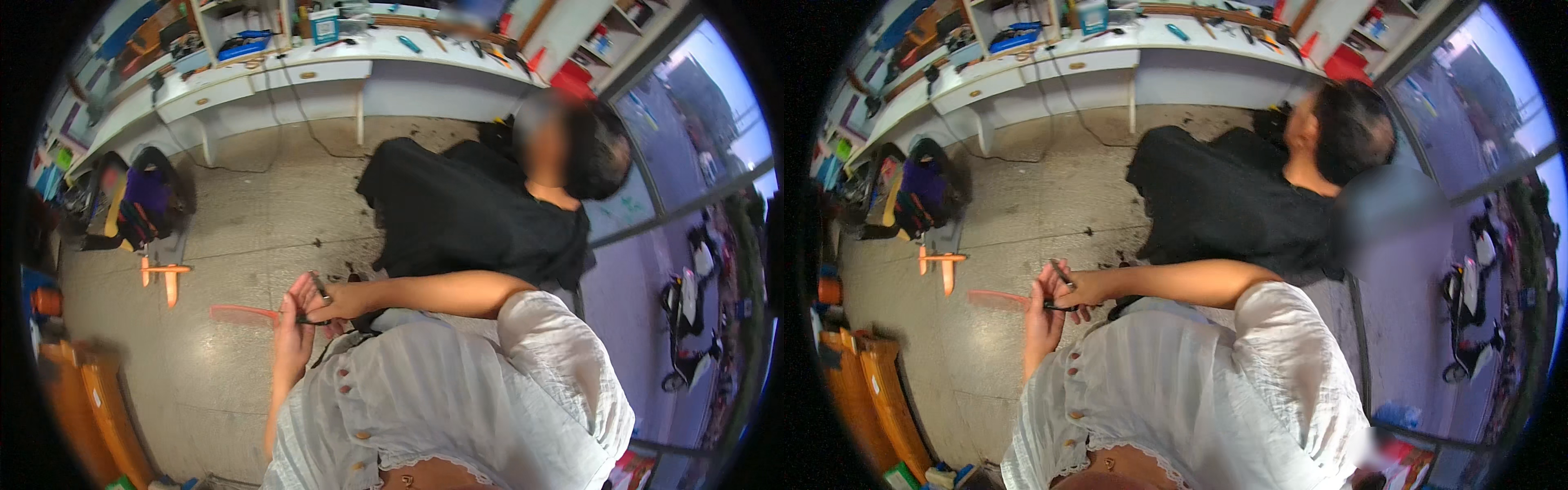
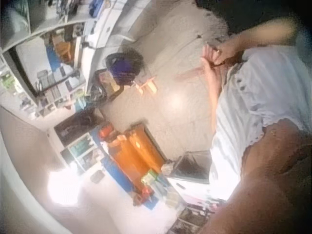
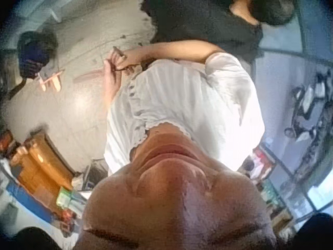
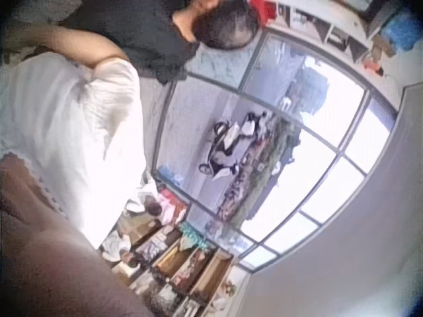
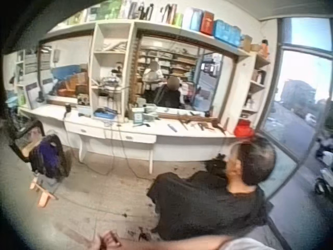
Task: The person cuts a seated man's hair using shears and a red comb, then switches to electric clippers to trim the sides and back. The person combs and sections the hair repeatedly while cutting.
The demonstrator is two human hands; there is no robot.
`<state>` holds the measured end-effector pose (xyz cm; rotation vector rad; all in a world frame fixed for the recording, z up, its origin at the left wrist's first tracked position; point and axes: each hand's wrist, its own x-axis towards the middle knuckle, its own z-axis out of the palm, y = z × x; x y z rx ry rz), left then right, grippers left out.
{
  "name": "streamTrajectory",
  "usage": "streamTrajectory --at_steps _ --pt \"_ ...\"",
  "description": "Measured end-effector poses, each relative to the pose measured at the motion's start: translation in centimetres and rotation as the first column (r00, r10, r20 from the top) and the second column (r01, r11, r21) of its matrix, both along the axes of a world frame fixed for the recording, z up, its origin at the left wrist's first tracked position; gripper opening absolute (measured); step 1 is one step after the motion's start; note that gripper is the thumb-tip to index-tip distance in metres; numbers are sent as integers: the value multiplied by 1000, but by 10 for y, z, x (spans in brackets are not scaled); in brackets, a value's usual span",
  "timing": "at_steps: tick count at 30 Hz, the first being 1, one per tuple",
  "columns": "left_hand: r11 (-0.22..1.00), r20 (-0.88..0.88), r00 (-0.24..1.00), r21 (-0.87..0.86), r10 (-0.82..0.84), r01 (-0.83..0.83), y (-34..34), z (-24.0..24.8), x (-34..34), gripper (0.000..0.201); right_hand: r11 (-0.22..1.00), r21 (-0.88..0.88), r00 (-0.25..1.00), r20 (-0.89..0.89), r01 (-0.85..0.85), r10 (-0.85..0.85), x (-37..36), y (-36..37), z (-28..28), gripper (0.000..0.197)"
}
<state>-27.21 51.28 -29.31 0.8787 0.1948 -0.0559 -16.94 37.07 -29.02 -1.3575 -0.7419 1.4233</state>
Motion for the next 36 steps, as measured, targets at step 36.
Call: streamTrajectory --at_steps 36 --pt "995 -351 933 30 -78 94 309 -61 577 21 439 -307 376 -246 844 -894 493 131 -68 18"
